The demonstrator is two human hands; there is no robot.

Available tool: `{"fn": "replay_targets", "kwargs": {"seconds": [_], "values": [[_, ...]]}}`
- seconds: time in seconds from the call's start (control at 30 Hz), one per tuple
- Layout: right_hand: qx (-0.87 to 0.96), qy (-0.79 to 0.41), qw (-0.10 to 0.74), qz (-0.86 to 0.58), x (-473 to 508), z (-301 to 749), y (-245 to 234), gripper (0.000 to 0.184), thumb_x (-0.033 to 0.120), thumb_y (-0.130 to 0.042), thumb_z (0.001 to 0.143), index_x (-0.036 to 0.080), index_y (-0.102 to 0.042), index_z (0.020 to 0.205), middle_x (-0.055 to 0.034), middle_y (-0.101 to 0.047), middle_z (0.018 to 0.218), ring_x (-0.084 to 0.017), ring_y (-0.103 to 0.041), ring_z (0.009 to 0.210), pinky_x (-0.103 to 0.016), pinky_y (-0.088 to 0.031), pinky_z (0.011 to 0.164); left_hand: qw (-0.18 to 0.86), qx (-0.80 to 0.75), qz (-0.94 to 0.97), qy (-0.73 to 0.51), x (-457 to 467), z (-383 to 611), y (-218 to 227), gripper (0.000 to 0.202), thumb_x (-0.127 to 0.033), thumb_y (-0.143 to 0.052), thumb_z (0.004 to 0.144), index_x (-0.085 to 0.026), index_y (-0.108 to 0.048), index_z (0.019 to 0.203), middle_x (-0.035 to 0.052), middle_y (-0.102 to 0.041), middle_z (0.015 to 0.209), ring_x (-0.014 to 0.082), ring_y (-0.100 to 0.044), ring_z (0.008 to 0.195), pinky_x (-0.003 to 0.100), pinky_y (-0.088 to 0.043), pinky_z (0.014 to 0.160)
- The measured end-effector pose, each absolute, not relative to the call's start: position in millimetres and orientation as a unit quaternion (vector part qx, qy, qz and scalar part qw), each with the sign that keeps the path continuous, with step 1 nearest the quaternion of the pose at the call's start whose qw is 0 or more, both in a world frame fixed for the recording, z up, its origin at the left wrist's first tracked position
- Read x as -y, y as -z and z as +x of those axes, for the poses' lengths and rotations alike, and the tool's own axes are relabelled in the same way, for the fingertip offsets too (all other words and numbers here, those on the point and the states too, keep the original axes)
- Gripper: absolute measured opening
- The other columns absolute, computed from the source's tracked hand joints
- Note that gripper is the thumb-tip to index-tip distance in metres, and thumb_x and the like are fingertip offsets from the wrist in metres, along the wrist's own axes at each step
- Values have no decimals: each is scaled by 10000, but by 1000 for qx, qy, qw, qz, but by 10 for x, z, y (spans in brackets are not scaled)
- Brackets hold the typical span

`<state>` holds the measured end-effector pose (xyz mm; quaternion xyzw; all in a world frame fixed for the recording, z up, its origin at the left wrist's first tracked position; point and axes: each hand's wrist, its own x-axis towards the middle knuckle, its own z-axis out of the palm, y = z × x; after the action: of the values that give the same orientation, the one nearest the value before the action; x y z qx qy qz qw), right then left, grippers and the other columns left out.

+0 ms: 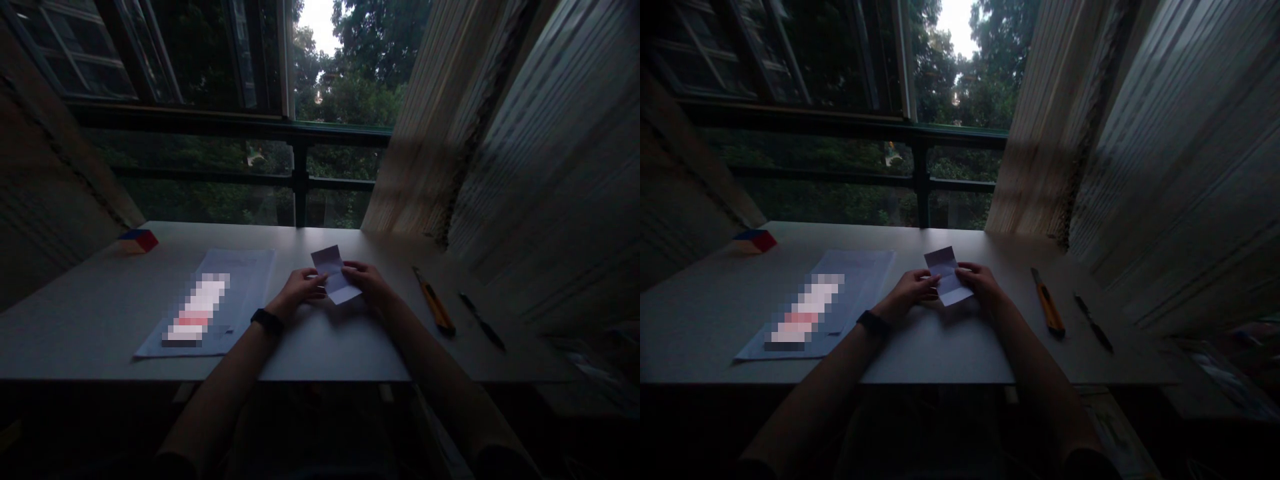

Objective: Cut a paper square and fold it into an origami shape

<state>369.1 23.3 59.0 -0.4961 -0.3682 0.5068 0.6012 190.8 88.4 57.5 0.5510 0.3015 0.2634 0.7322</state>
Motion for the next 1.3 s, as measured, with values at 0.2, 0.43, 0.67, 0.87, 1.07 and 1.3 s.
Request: {"fn": "replay_targets", "kwargs": {"seconds": [0.2,0.43,0.67,0.87,1.07,1.3], "values": [[424,-520,552,-495,-240,3637,-543,421,313,-738,587,152,-627,960,-27,-642,706,-110,-568,533,-218,-454,465,715,-302,570,-271,-919,1898,-507,398,-382,-723,607,-85,-630,856,39,-606,649,102,-538,499,221,-421,479],[477,-506,483,-532,-183,3830,-633,310,394,-709,619,102,-634,689,-21,-600,559,-83,-536,455,-177,-394,412,716,-242,631,-178,-891,1848,-536,369,-384,-703,630,-60,-656,802,45,-593,623,86,-497,508,192,-327,458],[478,-597,404,-501,-137,3991,-657,326,395,-646,694,87,-639,801,-91,-671,653,-135,-616,543,-209,-451,498,679,-287,636,-227,-906,1845,-522,396,-423,-679,645,-68,-664,818,52,-603,618,108,-511,492,209,-331,447],[470,-618,410,-479,-119,4014,-628,283,344,-670,679,73,-641,759,-86,-666,659,-151,-629,573,-221,-465,519,680,-310,623,-230,-919,1847,-525,385,-406,-688,641,-57,-676,803,53,-606,591,103,-505,467,215,-337,442],[478,-643,389,-455,-135,4034,-592,274,282,-669,694,78,-632,874,-82,-666,691,-154,-638,626,-239,-493,585,710,-278,614,-207,-922,1829,-534,354,-378,-693,646,-61,-675,803,60,-621,606,101,-516,468,211,-351,442],[448,-628,454,-447,-97,3973,-599,348,210,-664,690,112,-608,1018,-65,-665,753,-127,-629,616,-202,-484,544,702,-286,600,-257,-931,1845,-551,437,-354,-733,597,-68,-668,921,82,-657,700,123,-562,540,217,-389,490]]}}
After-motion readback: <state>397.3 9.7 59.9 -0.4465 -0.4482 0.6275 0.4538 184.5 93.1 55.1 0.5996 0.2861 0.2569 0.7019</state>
